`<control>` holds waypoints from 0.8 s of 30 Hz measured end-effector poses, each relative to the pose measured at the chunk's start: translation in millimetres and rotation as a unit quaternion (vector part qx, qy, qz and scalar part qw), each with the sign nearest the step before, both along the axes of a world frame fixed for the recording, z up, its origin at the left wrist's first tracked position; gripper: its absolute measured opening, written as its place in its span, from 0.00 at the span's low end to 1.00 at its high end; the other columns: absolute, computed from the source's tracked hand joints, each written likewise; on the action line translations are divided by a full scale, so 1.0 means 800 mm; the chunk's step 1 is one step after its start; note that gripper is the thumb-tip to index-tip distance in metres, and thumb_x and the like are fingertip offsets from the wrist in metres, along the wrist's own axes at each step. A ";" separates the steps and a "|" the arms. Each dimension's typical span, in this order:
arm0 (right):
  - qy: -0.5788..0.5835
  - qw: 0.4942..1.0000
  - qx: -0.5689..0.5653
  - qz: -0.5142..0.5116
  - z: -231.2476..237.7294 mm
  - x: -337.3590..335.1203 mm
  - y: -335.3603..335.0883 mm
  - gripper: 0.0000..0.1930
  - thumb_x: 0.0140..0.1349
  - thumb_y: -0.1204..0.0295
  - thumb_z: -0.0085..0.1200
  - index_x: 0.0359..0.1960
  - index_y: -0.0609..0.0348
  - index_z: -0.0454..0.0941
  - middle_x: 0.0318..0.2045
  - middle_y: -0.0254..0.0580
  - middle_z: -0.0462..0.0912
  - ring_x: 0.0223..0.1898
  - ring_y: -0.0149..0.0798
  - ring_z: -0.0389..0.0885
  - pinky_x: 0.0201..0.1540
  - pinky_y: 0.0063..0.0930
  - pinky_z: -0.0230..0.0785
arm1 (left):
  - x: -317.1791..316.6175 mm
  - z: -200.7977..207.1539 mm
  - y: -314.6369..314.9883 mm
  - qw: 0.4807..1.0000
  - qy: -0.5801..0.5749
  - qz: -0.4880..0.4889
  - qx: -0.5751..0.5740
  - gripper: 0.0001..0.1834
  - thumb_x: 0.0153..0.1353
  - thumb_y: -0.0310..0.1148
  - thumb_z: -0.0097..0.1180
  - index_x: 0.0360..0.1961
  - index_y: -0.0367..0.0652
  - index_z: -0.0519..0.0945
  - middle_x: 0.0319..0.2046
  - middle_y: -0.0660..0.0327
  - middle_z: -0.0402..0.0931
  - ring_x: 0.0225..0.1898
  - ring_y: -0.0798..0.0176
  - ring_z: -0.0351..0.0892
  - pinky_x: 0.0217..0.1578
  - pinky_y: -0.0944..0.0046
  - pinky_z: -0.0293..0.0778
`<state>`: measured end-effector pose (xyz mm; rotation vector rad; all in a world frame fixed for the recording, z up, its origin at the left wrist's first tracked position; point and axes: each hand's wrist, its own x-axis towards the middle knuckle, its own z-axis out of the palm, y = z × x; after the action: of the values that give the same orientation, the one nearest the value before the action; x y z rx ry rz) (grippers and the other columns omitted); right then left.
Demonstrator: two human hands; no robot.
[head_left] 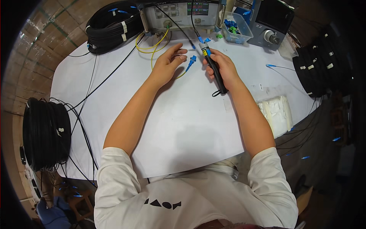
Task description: Test and inspect fiber optic cable connections using electronic diagnostic equipment and a visual fault locator.
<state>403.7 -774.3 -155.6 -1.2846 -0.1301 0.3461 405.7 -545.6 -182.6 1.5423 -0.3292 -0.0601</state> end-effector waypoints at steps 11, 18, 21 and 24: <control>0.016 0.999 0.028 -0.016 -0.008 0.003 -0.001 0.24 0.68 0.70 0.41 0.64 0.66 0.63 0.33 0.40 0.80 0.22 0.27 0.72 0.21 0.23 0.66 | 0.016 0.013 -0.008 0.984 0.084 0.049 -0.150 0.37 0.70 0.42 0.50 0.73 0.37 0.50 0.66 0.51 0.63 0.64 0.60 0.67 0.65 0.61 0.58; 0.015 0.999 0.023 -0.019 -0.006 0.002 -0.002 0.24 0.68 0.70 0.39 0.64 0.67 0.63 0.33 0.40 0.79 0.22 0.27 0.71 0.21 0.22 0.66 | 0.013 0.033 0.002 0.991 0.002 0.027 -0.130 0.21 0.74 0.36 0.43 0.62 0.33 0.66 0.42 0.55 0.82 0.48 0.61 0.81 0.54 0.61 0.75; 0.008 1.000 0.019 -0.013 -0.002 0.001 -0.001 0.24 0.68 0.70 0.37 0.64 0.67 0.63 0.33 0.40 0.79 0.22 0.26 0.71 0.22 0.21 0.66 | 0.014 0.034 0.000 0.987 -0.010 0.035 -0.156 0.21 0.75 0.36 0.42 0.62 0.34 0.66 0.45 0.53 0.81 0.51 0.59 0.80 0.57 0.60 0.74; 0.008 1.000 0.020 -0.021 -0.002 0.000 0.000 0.23 0.68 0.70 0.39 0.62 0.66 0.67 0.32 0.38 0.79 0.22 0.25 0.71 0.21 0.20 0.65 | 0.014 0.031 0.000 0.988 -0.015 0.035 -0.148 0.20 0.75 0.37 0.42 0.62 0.37 0.68 0.48 0.55 0.81 0.53 0.61 0.79 0.57 0.62 0.73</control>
<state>403.9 -774.5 -157.4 -1.2435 -0.0955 0.3166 416.7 -545.6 -158.0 1.2603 -0.2940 0.0651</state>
